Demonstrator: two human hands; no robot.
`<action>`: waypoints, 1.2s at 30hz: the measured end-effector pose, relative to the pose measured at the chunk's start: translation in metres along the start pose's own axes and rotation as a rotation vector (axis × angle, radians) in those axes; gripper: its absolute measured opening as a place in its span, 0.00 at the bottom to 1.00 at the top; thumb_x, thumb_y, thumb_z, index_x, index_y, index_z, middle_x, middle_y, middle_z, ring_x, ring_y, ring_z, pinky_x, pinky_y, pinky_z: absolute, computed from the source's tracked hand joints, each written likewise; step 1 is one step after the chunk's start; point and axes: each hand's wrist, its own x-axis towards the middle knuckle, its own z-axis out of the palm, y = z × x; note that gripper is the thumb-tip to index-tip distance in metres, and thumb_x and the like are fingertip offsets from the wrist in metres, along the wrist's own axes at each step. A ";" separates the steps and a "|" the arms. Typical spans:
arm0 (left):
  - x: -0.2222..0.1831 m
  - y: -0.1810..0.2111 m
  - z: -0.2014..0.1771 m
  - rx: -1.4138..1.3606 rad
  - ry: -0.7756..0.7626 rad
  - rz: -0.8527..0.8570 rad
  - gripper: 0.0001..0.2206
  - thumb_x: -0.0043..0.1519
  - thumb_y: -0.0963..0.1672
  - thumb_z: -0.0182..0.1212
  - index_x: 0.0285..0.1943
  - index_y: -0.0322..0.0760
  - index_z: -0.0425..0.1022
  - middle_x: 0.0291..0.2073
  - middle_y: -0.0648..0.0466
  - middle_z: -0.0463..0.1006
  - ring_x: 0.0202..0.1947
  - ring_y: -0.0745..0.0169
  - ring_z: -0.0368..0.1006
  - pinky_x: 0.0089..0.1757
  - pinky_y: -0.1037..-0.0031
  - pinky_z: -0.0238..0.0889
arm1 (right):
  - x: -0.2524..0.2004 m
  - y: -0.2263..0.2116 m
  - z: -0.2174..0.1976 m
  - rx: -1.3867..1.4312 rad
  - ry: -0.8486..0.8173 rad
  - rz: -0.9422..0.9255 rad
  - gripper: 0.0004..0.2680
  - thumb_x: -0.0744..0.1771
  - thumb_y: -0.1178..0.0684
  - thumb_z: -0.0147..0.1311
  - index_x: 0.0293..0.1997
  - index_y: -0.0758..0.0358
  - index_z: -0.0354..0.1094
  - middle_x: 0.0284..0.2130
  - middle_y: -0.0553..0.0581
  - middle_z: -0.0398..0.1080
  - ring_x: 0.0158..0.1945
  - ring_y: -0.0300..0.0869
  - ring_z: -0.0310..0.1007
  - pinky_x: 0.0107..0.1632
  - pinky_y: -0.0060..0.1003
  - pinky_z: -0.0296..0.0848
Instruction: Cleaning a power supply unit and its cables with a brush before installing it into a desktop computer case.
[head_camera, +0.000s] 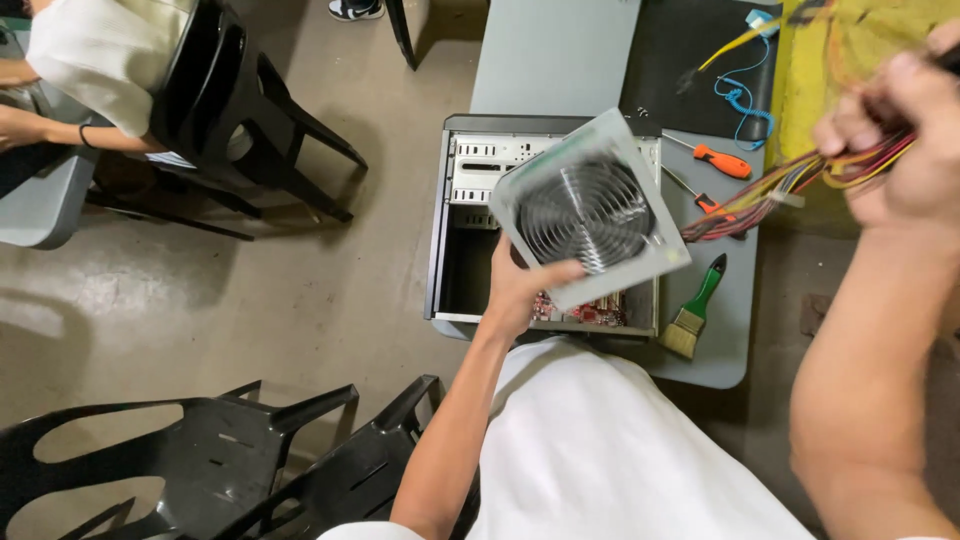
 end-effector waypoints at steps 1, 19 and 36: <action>0.000 -0.001 -0.001 0.002 0.001 0.001 0.53 0.33 0.52 0.83 0.72 0.33 0.68 0.60 0.43 0.81 0.60 0.46 0.78 0.63 0.51 0.72 | 0.004 -0.003 0.002 0.002 0.000 0.000 0.05 0.80 0.51 0.46 0.58 0.38 0.55 0.32 0.46 0.50 0.29 0.35 0.48 0.43 0.35 0.60; 0.008 0.000 -0.008 -0.268 0.127 -0.566 0.20 0.50 0.60 0.62 0.34 0.48 0.72 0.26 0.58 0.75 0.25 0.59 0.68 0.25 0.69 0.50 | 0.027 -0.013 0.029 0.074 -0.081 0.037 0.13 0.80 0.43 0.56 0.42 0.44 0.56 0.32 0.37 0.54 0.32 0.30 0.53 0.46 0.30 0.61; 0.016 -0.020 -0.029 -0.600 -0.094 -0.760 0.25 0.58 0.60 0.61 0.47 0.40 0.76 0.35 0.43 0.80 0.30 0.44 0.74 0.28 0.61 0.62 | 0.031 -0.022 0.099 0.110 -0.051 -0.071 0.11 0.77 0.61 0.64 0.58 0.52 0.61 0.45 0.57 0.67 0.43 0.44 0.74 0.51 0.45 0.85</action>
